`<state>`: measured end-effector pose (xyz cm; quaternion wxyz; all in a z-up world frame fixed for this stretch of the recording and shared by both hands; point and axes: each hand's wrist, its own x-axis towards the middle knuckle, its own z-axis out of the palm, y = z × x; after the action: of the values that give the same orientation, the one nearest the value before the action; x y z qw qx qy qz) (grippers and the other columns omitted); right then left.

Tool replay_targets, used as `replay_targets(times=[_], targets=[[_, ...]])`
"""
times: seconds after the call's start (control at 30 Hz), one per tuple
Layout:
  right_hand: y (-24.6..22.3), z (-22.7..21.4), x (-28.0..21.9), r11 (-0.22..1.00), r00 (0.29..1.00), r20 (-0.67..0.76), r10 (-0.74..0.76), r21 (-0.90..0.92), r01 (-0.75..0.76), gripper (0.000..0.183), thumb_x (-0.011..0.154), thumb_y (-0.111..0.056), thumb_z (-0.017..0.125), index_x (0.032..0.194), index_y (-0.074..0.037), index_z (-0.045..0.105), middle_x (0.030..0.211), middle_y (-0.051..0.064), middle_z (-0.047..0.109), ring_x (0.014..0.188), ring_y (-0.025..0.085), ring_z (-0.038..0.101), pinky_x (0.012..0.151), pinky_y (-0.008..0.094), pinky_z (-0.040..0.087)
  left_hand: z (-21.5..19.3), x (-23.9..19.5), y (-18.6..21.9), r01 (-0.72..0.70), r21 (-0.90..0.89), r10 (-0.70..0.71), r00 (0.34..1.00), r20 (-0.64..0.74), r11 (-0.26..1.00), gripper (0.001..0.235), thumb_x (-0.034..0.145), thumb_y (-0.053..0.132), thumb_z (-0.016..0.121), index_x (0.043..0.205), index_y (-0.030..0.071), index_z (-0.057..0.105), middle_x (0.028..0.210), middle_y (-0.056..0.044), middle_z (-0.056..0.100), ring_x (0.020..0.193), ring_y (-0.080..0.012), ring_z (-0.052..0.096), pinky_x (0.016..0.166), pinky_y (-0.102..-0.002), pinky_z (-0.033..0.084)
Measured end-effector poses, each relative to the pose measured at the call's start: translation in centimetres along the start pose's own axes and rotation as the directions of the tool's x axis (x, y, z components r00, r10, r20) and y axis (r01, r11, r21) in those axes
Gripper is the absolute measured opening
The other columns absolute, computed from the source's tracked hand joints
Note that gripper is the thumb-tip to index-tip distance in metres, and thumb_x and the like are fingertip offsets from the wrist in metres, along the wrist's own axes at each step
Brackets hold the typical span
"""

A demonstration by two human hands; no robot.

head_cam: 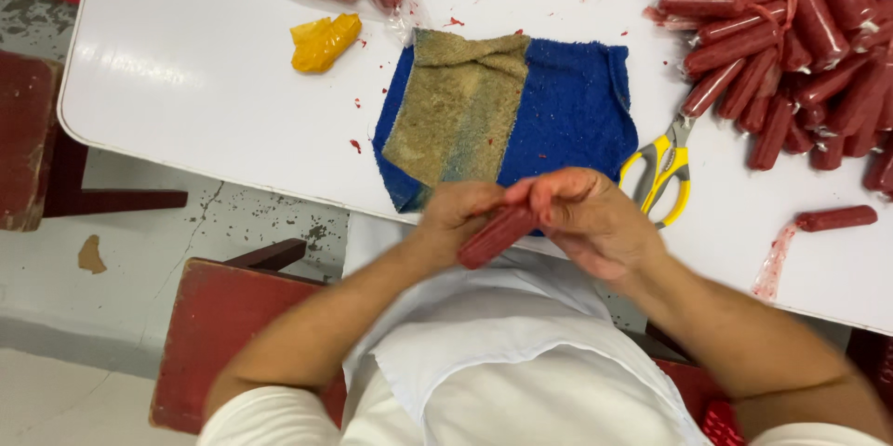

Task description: The person sits at a white table and repeatedly picks up long strands of raw sausage. They use their hands to tie knots in the sausage strands to form individual links, then place the finished links onto a pile on the table.

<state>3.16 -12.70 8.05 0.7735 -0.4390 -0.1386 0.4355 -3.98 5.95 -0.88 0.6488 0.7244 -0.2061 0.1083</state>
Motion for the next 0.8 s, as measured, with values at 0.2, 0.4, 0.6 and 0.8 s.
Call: replay_targets(times=[0.2,0.4,0.6,0.8], targets=[[3.4,-0.2,3.7,0.913,0.723,-0.591,-0.359,-0.061,0.404,0.008,0.085,-0.002,0.076,0.09,-0.003,0.069,0.113,0.015,0.074,0.095,0.023,0.072,0.076,0.027,0.056,5.3,3.7,1.0,0.223,-0.974,-0.625,0.767,0.146,0.046,0.015,0.1,0.009,0.059,0.086,0.01,0.066,0.05,-0.009,0.045,0.029,-0.0149,0.034,0.028,-0.032,0.042],[-1.1,-0.6,3.8,0.348,0.576,-0.083,-0.813,-0.863,0.367,0.012,0.091,-0.017,0.076,0.085,-0.007,0.076,0.098,0.012,0.076,0.122,0.033,0.057,0.11,0.039,0.041,0.7,6.5,3.9,0.38,-0.88,-0.679,0.728,0.095,0.284,0.013,0.098,0.007,0.062,0.087,0.0,0.063,0.052,-0.009,0.052,0.026,-0.009,0.029,0.021,-0.029,0.039],[-7.3,-0.5,2.9,-0.197,0.84,0.375,-0.392,-0.926,0.321,0.016,0.091,-0.004,0.072,0.094,-0.016,0.081,0.142,0.019,0.063,0.127,0.051,0.054,0.1,0.055,0.047,-1.9,7.6,5.0,0.535,-0.746,-0.686,0.713,0.148,0.396,0.019,0.095,0.006,0.062,0.078,-0.003,0.064,0.042,-0.004,0.039,0.027,-0.0073,0.032,0.026,-0.024,0.043],[-7.2,-4.0,4.5,0.158,0.872,0.434,-0.227,-0.867,0.472,0.007,0.088,-0.012,0.074,0.086,-0.017,0.078,0.094,-0.001,0.077,0.135,0.039,0.05,0.124,0.059,0.012,-5.0,10.7,6.9,0.146,0.337,-0.225,0.951,0.21,0.93,0.058,0.07,0.052,0.083,0.112,0.02,0.058,0.094,-0.001,0.062,0.09,-0.0249,0.071,0.078,-0.045,0.057]])
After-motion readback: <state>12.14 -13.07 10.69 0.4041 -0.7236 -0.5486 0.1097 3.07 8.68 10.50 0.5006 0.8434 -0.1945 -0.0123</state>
